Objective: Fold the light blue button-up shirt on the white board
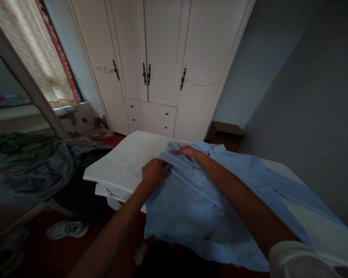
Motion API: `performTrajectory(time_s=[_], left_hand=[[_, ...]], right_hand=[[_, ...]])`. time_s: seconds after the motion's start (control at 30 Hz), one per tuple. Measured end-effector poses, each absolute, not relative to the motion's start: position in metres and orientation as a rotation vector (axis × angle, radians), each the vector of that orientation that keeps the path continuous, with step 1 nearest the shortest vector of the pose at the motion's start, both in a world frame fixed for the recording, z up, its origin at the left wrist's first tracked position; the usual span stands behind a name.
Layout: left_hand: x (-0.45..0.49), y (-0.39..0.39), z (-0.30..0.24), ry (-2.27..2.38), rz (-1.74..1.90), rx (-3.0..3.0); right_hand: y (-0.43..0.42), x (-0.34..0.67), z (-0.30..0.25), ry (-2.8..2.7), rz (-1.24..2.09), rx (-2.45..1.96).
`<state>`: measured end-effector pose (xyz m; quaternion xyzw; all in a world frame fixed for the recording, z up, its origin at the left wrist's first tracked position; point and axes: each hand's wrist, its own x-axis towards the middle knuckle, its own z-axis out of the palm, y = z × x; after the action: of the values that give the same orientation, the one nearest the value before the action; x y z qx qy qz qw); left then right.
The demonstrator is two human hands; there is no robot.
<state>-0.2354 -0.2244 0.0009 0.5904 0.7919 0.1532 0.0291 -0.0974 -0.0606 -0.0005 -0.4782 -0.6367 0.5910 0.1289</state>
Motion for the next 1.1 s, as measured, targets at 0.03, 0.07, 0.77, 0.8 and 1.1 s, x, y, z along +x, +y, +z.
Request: performTrajectory(time_s=[0.03,0.07,0.77,0.8,1.1], left_hand=[[-0.233,-0.222,0.001,2.456,0.464,1.829],[-0.231,-0.219,0.0,2.465,0.464,1.833],[-0.224,-0.226,0.001,2.345,0.75,1.909],[-0.226,-0.232,0.003,2.356,0.801,1.896],[-0.241,-0.268,-0.001,2.413,0.604,1.937]], right_hand=[[-0.06,-0.097,-0.002,-1.858,1.68,-1.394],[-0.06,-0.098,-0.003,-1.866,1.639,-1.397],[-0.054,-0.099,-0.023,-2.0,1.089,-1.406],[-0.053,-0.099,-0.024,-1.996,1.089,-1.405],[-0.054,-0.102,-0.025,-1.916,1.208,-1.372]])
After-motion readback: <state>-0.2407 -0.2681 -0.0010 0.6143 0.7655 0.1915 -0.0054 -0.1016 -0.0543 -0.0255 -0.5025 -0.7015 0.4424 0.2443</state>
